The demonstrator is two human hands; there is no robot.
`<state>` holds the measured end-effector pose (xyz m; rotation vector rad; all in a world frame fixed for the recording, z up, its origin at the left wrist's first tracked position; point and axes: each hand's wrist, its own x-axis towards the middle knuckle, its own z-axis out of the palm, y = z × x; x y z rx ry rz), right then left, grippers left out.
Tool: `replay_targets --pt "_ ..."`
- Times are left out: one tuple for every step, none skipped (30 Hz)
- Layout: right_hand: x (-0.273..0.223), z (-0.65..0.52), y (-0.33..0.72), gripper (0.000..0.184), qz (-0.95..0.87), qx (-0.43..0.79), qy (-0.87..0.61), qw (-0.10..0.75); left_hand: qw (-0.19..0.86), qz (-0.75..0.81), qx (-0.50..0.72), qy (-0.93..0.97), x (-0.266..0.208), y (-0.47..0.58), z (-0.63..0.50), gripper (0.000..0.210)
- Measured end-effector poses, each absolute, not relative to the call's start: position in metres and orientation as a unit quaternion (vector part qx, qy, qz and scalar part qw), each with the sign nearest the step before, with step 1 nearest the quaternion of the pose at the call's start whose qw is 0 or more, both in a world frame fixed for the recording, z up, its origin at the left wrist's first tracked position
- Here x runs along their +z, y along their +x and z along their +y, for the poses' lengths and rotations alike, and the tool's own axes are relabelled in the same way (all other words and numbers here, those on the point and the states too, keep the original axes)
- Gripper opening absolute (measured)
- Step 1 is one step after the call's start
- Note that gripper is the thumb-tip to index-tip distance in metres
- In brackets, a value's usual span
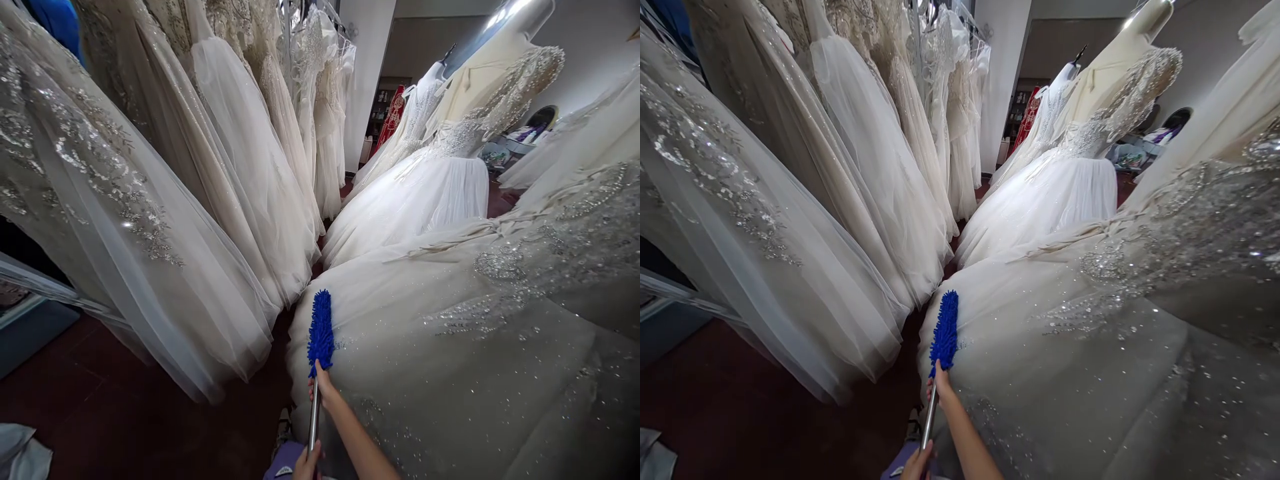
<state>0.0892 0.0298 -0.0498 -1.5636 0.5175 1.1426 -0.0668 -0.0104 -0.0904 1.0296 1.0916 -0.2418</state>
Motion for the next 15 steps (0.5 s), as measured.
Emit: replay_targets --pt "-0.048 0.03 0.089 0.04 0.217 0.481 -0.657 0.538 0.728 0.492 -0.107 0.466 -0.089 -0.067 -0.011 0.078" --pt "-0.046 0.03 0.088 0.038 0.217 0.48 -0.658 0.539 0.73 0.491 -0.096 0.465 -0.087 -0.067 -0.011 0.075" --pt "-0.044 0.031 0.087 0.037 0.216 0.476 -0.659 0.541 0.733 0.491 -0.08 0.464 -0.084 -0.066 -0.012 0.073" --pt "-0.042 0.033 0.086 0.037 0.216 0.471 -0.659 0.545 0.736 0.489 -0.062 0.464 -0.079 -0.065 -0.012 0.071" --pt "-0.039 0.035 0.084 0.037 0.215 0.462 -0.661 0.551 0.739 0.486 -0.042 0.465 -0.074 -0.064 -0.012 0.07" --pt "-0.035 0.038 0.083 0.038 0.212 0.451 -0.661 0.561 0.739 0.482 -0.024 0.47 -0.067 -0.062 -0.011 0.071" --pt "-0.029 0.041 0.081 0.04 0.207 0.439 -0.661 0.573 0.735 0.477 -0.005 0.482 -0.06 -0.06 -0.01 0.072" --pt "-0.021 0.043 0.081 0.042 0.199 0.428 -0.659 0.585 0.727 0.471 0.017 0.499 -0.051 -0.057 -0.009 0.073" --pt "-0.012 0.045 0.081 0.044 0.189 0.417 -0.656 0.6 0.716 0.464 0.042 0.521 -0.043 -0.054 -0.007 0.073" --pt "-0.001 0.046 0.083 0.047 0.176 0.403 -0.651 0.618 0.705 0.453 0.062 0.542 -0.034 -0.05 -0.004 0.071" --pt "0.011 0.045 0.087 0.05 0.161 0.386 -0.643 0.641 0.697 0.443 0.069 0.56 -0.025 -0.046 -0.001 0.07" --pt "0.023 0.042 0.092 0.053 0.145 0.364 -0.634 0.667 0.696 0.432 0.062 0.57 -0.017 -0.041 0.001 0.071" --pt "0.034 0.037 0.098 0.056 0.129 0.337 -0.623 0.694 0.7 0.421 0.044 0.575 -0.009 -0.035 0.003 0.073" --pt "0.044 0.031 0.106 0.057 0.116 0.309 -0.61 0.721 0.704 0.409 0.027 0.58 -0.004 -0.03 0.004 0.074" --pt "0.05 0.024 0.115 0.058 0.111 0.282 -0.597 0.743 0.708 0.397 0.014 0.584 0.0 -0.024 0.004 0.074"
